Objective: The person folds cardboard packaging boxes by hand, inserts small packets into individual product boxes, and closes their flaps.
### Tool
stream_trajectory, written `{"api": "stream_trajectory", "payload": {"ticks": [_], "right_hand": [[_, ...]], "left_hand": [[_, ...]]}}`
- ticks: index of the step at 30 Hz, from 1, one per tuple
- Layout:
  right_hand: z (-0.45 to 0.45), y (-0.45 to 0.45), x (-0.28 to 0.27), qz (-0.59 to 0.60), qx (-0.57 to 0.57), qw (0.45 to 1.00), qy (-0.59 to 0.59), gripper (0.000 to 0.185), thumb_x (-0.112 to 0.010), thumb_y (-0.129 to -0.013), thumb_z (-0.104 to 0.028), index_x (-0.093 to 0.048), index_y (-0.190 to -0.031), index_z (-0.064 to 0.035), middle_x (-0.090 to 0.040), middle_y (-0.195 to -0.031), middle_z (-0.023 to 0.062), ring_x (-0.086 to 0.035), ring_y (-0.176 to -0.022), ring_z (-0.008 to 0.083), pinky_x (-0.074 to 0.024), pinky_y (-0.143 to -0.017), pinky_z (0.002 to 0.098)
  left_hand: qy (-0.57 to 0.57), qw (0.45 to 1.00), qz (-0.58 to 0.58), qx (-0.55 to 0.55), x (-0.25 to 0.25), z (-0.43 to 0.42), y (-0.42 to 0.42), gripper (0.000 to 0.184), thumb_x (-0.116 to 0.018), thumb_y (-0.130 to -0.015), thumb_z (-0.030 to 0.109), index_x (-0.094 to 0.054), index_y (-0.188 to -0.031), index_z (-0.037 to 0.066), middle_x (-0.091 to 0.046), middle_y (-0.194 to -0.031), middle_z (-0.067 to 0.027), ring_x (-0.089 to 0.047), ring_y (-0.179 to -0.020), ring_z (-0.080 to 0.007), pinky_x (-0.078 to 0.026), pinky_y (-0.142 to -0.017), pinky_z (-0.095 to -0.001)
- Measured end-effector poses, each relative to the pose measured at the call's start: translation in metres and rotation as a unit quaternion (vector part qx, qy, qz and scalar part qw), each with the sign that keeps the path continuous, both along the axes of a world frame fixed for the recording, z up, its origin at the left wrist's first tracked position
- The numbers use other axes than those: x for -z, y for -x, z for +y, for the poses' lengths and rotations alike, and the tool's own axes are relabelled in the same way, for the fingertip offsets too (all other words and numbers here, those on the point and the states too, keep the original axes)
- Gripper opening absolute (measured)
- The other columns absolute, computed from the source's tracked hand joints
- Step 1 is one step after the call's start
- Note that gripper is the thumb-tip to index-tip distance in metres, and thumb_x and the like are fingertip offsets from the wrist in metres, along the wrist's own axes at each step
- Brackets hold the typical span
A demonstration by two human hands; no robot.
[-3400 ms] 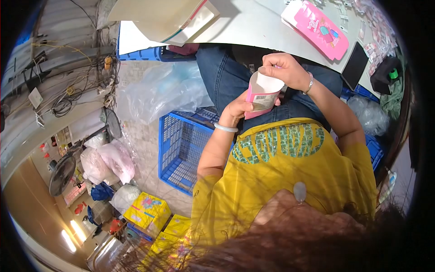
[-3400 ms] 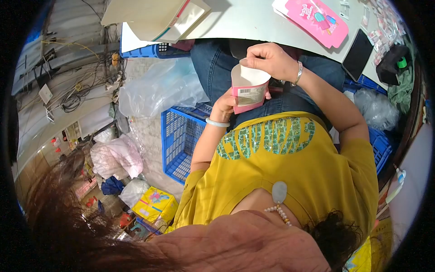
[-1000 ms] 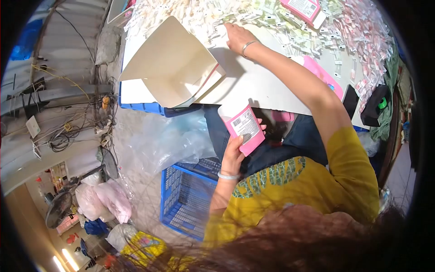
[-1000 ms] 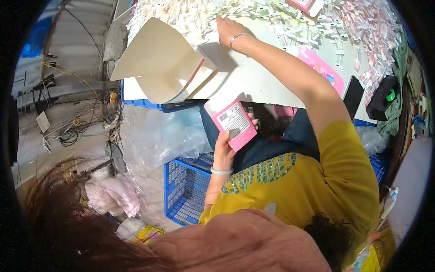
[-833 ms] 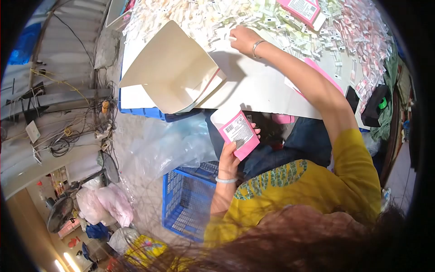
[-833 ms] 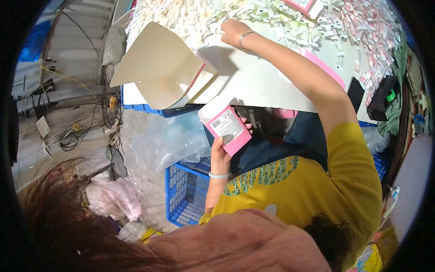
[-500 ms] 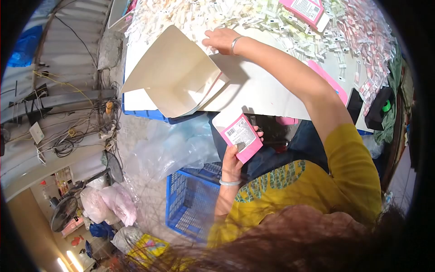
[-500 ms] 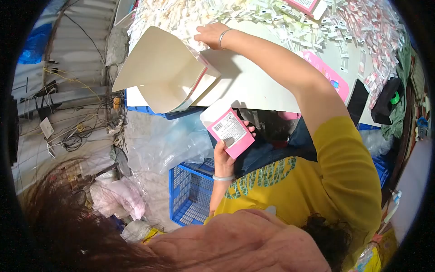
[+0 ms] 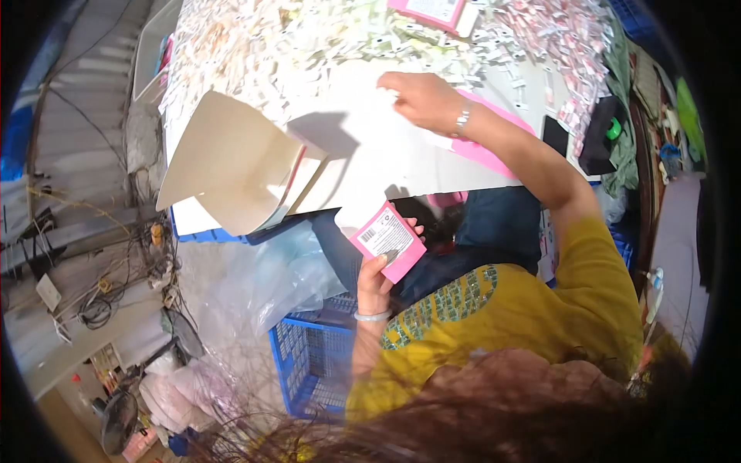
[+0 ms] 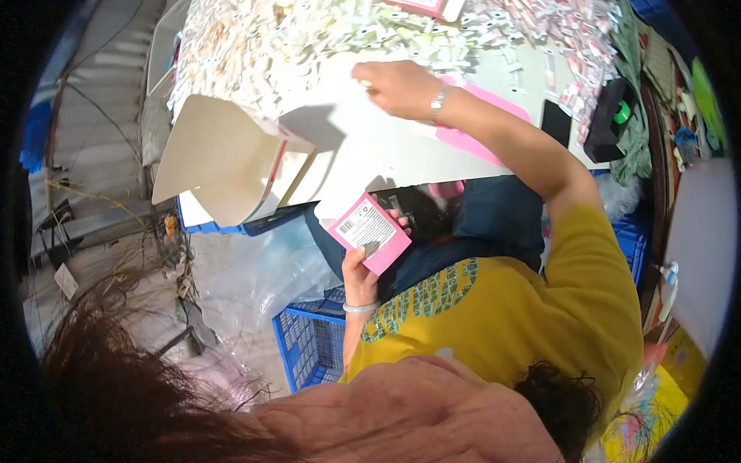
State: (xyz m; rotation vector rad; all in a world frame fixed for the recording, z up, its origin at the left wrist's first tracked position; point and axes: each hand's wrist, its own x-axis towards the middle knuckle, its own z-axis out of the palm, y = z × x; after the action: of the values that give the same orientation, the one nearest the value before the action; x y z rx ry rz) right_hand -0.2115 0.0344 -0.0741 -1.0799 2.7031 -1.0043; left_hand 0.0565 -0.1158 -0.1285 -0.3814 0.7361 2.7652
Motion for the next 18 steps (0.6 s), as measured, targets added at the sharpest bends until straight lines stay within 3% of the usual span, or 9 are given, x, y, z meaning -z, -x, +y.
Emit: {"api": "stream_trajectory", "payload": {"ticks": [2,4,6,8,11,14,15,18], "right_hand": [[0.053,0.005,0.004,0.075,0.048,0.996,0.014,0.028,-0.057,-0.085,-0.012,-0.059,-0.114,-0.0081,-0.065,-0.106,0.0149,-0.063,-0.092,0.0342,-0.0503,-0.079,0.0416],[0.113,0.025,0.025,0.053,0.182,0.981,-0.04,0.025,-0.059,-0.088,-0.02,-0.062,-0.109,-0.0061,-0.066,-0.105,0.0158,-0.064,-0.089,0.0355,-0.0509,-0.078,0.0417],[0.159,0.041,0.008,0.045,0.323,0.943,-0.063,0.023,-0.061,-0.087,-0.026,-0.061,-0.101,-0.0074,-0.068,-0.088,0.0181,-0.064,-0.083,0.0402,-0.0511,-0.073,0.0472],[0.213,0.061,0.021,0.062,0.356,0.921,-0.144,0.03,-0.06,-0.088,-0.034,-0.062,-0.1,-0.0072,-0.068,-0.093,0.0204,-0.064,-0.087,0.0411,-0.0508,-0.075,0.0475],[0.26,0.089,0.059,0.057,0.352,0.91,-0.209,0.032,-0.059,-0.088,-0.037,-0.063,-0.103,-0.0088,-0.068,-0.098,0.0221,-0.064,-0.091,0.0419,-0.0501,-0.078,0.0484],[0.289,0.087,0.052,0.01,0.405,0.892,-0.203,0.035,-0.06,-0.088,-0.039,-0.064,-0.107,-0.0097,-0.068,-0.101,0.0223,-0.063,-0.095,0.0418,-0.0493,-0.081,0.049],[0.286,0.079,0.038,-0.015,0.399,0.891,-0.216,0.029,-0.062,-0.086,-0.03,-0.065,-0.108,-0.011,-0.067,-0.105,0.0193,-0.062,-0.098,0.0392,-0.0489,-0.086,0.0465],[0.317,0.07,0.042,0.023,0.214,0.95,-0.225,0.025,-0.064,-0.084,-0.022,-0.065,-0.106,-0.0121,-0.062,-0.111,0.0153,-0.06,-0.103,0.0356,-0.0481,-0.089,0.0443]], "left_hand": [[0.003,1.0,-0.005,0.01,-0.001,0.003,0.0,0.091,-0.074,-0.072,0.031,-0.031,-0.148,0.004,-0.051,-0.132,-0.0224,-0.053,-0.122,-0.039,-0.043,-0.106,-0.0505],[0.003,1.0,-0.01,0.019,0.002,0.005,-0.003,0.091,-0.073,-0.072,0.031,-0.03,-0.148,0.004,-0.05,-0.133,-0.0226,-0.052,-0.123,-0.0391,-0.042,-0.107,-0.0503],[0.001,0.999,-0.019,0.027,0.0,0.011,-0.003,0.091,-0.072,-0.074,0.031,-0.028,-0.149,0.005,-0.049,-0.134,-0.023,-0.051,-0.124,-0.0394,-0.041,-0.108,-0.0502],[0.01,0.999,-0.021,0.038,-0.004,0.016,-0.002,0.09,-0.071,-0.075,0.031,-0.028,-0.149,0.005,-0.05,-0.134,-0.0231,-0.051,-0.124,-0.0395,-0.041,-0.108,-0.0499],[0.017,0.999,-0.004,0.051,-0.006,0.025,0.002,0.089,-0.069,-0.076,0.03,-0.028,-0.149,0.003,-0.05,-0.135,-0.0235,-0.051,-0.124,-0.0395,-0.041,-0.108,-0.0497],[0.047,0.997,0.0,0.057,-0.012,0.032,0.001,0.087,-0.068,-0.076,0.03,-0.029,-0.148,0.001,-0.05,-0.134,-0.0239,-0.052,-0.124,-0.0394,-0.041,-0.108,-0.0492],[0.053,0.997,-0.003,0.054,-0.013,0.034,0.0,0.086,-0.068,-0.076,0.03,-0.03,-0.148,0.001,-0.05,-0.135,-0.024,-0.052,-0.124,-0.0394,-0.041,-0.108,-0.049],[0.066,0.997,-0.01,0.05,-0.015,0.036,-0.002,0.084,-0.067,-0.077,0.027,-0.03,-0.146,-0.002,-0.05,-0.135,-0.0249,-0.052,-0.125,-0.0388,-0.043,-0.107,-0.0474]]}}
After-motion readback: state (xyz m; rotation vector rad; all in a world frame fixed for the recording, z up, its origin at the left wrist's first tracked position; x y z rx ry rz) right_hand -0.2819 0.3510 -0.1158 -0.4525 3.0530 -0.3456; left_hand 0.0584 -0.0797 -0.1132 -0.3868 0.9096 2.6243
